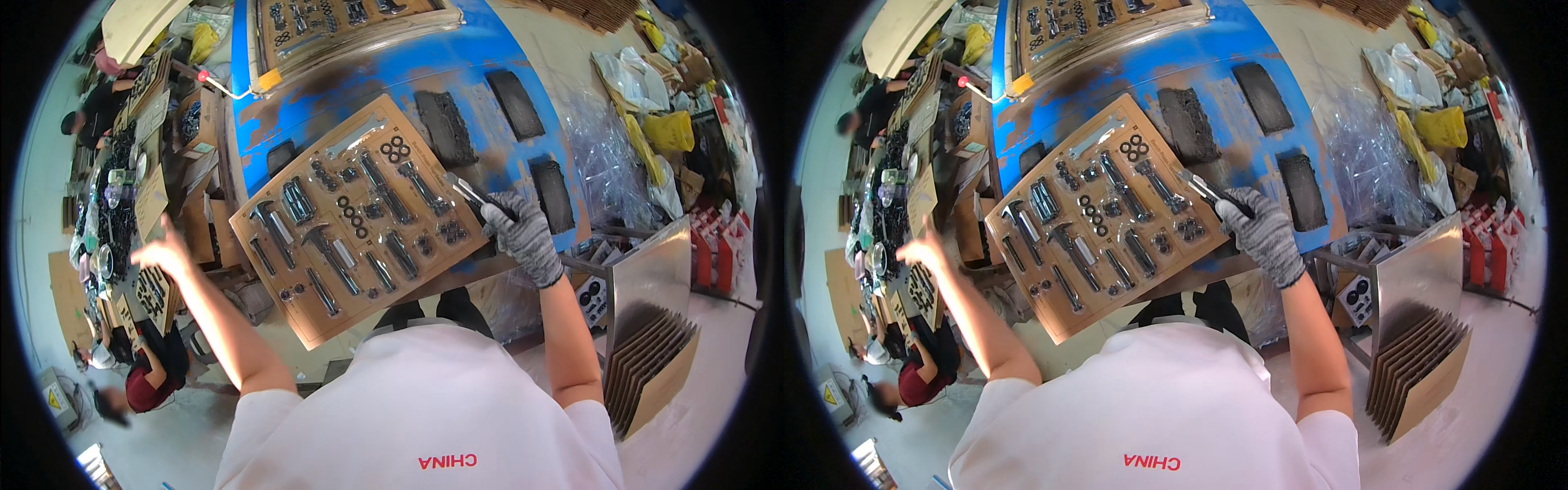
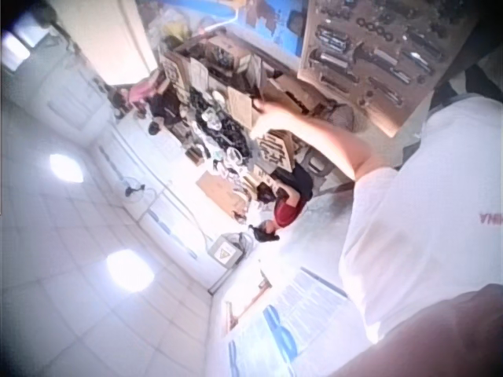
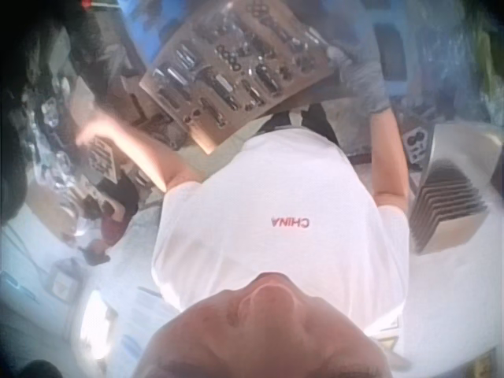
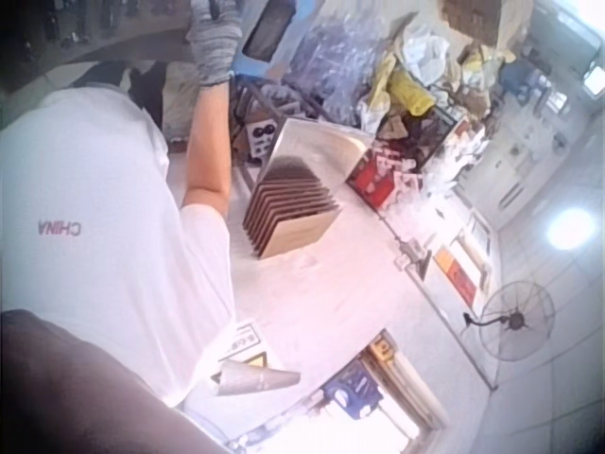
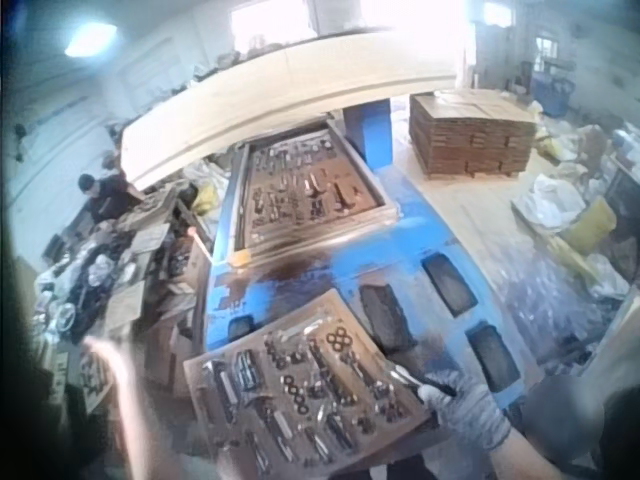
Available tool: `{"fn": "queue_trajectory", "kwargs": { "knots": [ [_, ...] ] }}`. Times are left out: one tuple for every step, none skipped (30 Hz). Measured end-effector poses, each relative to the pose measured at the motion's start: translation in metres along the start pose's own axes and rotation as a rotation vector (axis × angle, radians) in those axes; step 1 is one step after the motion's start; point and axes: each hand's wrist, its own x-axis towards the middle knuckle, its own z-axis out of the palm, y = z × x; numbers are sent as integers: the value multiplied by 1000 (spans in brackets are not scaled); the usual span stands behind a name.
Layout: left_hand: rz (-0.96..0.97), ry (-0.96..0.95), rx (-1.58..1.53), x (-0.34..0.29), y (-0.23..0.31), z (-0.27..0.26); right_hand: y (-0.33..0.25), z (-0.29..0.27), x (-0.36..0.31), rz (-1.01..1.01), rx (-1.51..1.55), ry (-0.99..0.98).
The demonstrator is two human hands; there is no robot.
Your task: The person arranges metal tools and hardware onto a cardboard backing, covers the set with a clear plastic sheet, and uses a heat-sealing machine to enclose the kit. The person repeats this process for multiple tool sets.
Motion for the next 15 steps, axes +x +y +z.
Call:
{"fn": "queue_trajectory", "kwargs": {
  "knots": [
    [-63,-161,346,21,-30,-12,-6,-2,10,-22,-51,-44],
    [74,-28,261,16,-47,-24,-13,-3,23,-25,-145,-62],
    [131,-37,201,4,-52,-45,-19,-1,36,-30,-243,-81],
    [123,-149,162,-23,-36,-59,-25,-3,47,-57,-199,-208],
    [558,-91,112,-46,-7,-76,-32,0,60,52,-258,-194],
    [431,-216,-196,-103,27,-85,-37,3,72,101,-283,-210],
    [466,-487,-510,-151,64,-95,-41,4,80,109,-289,-228],
    [626,-731,-448,-193,92,-112,-42,1,85,112,-258,-264],
    [880,-867,-341,-235,116,-125,-41,-4,85,148,-204,-338],
    [954,-883,-291,-263,138,-133,-37,-10,85,151,-145,-391],
    [1097,-881,-314,-282,153,-139,-32,-16,83,154,-83,-436],
    [1047,-868,-275,-286,158,-140,-23,-26,74,149,-145,-463],
    [1050,-850,-265,-289,161,-141,-11,-37,62,99,-178,-508],
    [1021,-817,-235,-295,162,-141,-2,-53,53,132,-207,-448],
    [1049,-839,-249,-291,159,-140,7,-61,43,102,-241,-406]
  ]
}}
